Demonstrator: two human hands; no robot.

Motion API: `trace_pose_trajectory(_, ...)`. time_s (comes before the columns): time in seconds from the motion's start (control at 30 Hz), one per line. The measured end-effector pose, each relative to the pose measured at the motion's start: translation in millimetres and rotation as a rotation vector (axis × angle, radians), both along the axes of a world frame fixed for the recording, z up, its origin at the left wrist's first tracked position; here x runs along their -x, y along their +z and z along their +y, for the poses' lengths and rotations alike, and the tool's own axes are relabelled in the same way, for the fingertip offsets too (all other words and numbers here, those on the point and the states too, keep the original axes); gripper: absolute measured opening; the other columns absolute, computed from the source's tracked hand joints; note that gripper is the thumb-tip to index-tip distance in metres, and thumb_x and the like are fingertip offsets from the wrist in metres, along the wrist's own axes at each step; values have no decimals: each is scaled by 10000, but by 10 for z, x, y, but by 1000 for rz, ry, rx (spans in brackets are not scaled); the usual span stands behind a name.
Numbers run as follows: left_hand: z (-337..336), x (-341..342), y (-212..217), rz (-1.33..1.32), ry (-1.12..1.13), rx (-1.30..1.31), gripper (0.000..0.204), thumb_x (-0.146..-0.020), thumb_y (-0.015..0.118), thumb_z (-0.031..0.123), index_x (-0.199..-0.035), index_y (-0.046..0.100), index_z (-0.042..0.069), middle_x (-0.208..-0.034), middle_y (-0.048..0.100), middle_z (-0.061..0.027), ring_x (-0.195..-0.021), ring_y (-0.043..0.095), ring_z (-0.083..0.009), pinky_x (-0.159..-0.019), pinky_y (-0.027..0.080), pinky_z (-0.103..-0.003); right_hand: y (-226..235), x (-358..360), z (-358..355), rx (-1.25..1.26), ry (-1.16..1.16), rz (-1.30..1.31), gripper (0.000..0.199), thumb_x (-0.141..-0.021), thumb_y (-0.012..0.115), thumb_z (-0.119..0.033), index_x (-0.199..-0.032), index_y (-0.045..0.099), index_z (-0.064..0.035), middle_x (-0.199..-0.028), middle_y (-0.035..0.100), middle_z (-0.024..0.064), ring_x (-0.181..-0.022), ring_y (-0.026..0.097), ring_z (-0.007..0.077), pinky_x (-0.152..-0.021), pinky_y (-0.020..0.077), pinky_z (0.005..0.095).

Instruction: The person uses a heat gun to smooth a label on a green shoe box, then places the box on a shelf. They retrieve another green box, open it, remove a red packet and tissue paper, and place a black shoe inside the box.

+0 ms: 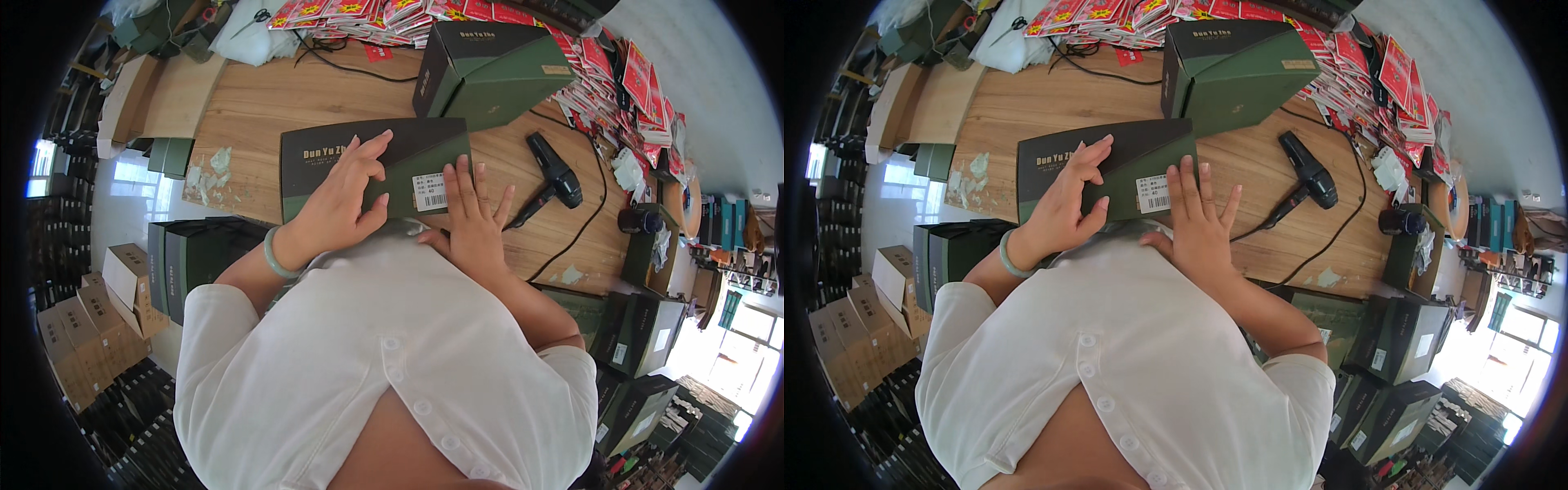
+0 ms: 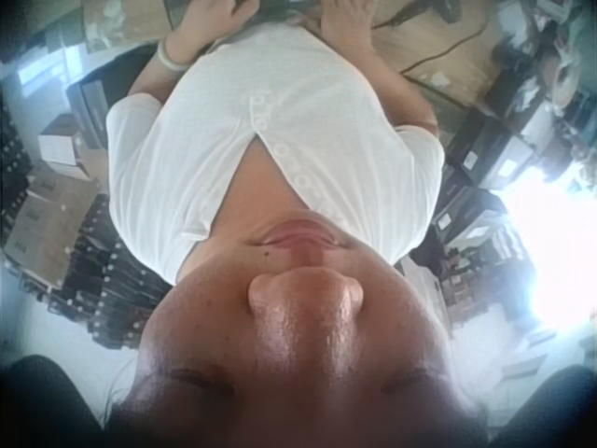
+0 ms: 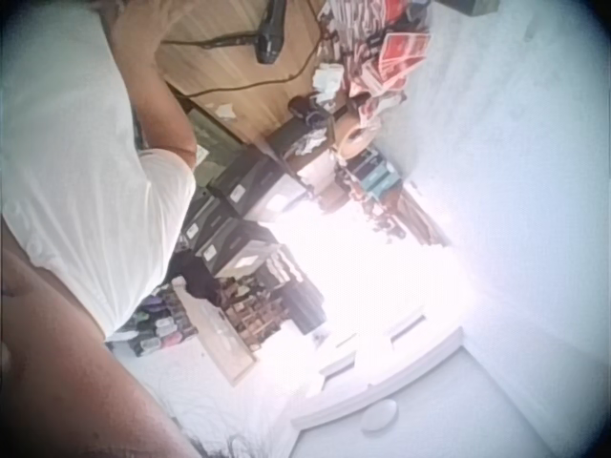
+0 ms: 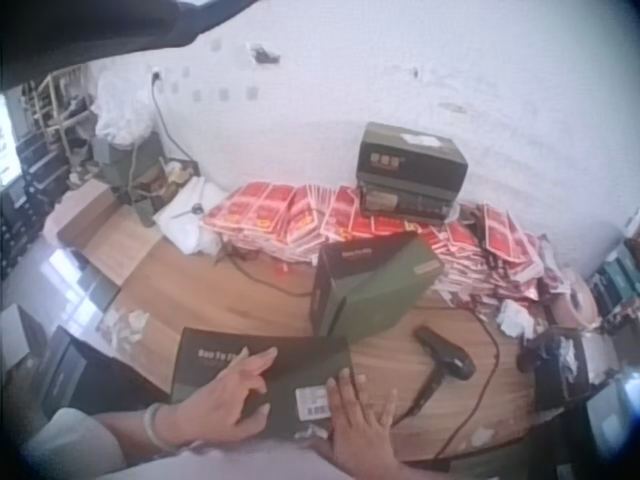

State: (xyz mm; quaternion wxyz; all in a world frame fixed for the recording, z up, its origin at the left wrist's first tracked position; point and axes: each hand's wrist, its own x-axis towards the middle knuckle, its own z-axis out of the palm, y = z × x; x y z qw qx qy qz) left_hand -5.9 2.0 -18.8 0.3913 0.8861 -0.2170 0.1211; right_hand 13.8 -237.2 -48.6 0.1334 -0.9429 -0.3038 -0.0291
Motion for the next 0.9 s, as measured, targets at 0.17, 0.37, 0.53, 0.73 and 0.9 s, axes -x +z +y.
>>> trace_pose_trajectory(0.17, -11, -2, -9, -39, 18, -18, 315, -806, 622, 20, -1033, 405, 40, -1438, 412, -258, -1281, 460, -436, -1124, 305, -566, 11, 76, 97, 55, 164, -96, 978, -723, 574, -718, -1535, 283, -256, -1612, 193, 79, -1472, 102, 430, -1075, 33, 732)
trace_pose_trajectory(0.37, -16, 12, -14, -10, 8, 19, 307, -824, 563, -49, -1061, 386, 35, -1459, 384, -283, -1282, 504, -409, -1157, 239, -530, 71, 119, -135, 116, -30, -10, 967, -764, 606, -662, -1543, 263, -203, -1613, 183, 91, -1464, 41, 477, -1070, 22, 737)
trace_pose_trajectory(0.53, -2, 14, -62, 2, 4, 158, 308, -856, 546, -34, -1128, 413, 23, -1461, 383, -266, -1288, 496, -391, -1128, 307, -497, 100, -109, -288, -242, -54, 55, 825, -919, 541, -546, -1537, 240, -91, -1590, 218, 149, -1440, 107, 499, -1114, 105, 649)
trace_pose_trajectory(0.73, 389, 80, -98, -102, 250, 470, 367, -960, 450, 25, -1323, 396, 17, -1483, 368, -227, -1317, 473, -339, -1102, 339, -443, -331, -895, -449, -984, -318, 852, 622, -1021, 447, -459, -1482, 334, -57, -1485, 404, 148, -1361, 384, 319, -1101, 316, 445)
trace_pose_trajectory(0.9, 929, 295, -479, 320, 931, 580, 547, -995, 439, 441, -1407, 408, 83, -1434, 465, -158, -1249, 529, -336, -1023, 412, -513, -366, -912, -85, -1066, -567, 1004, 650, -1006, 358, -582, -1430, 412, -93, -1391, 503, 138, -1271, 498, 222, -1052, 391, 405)
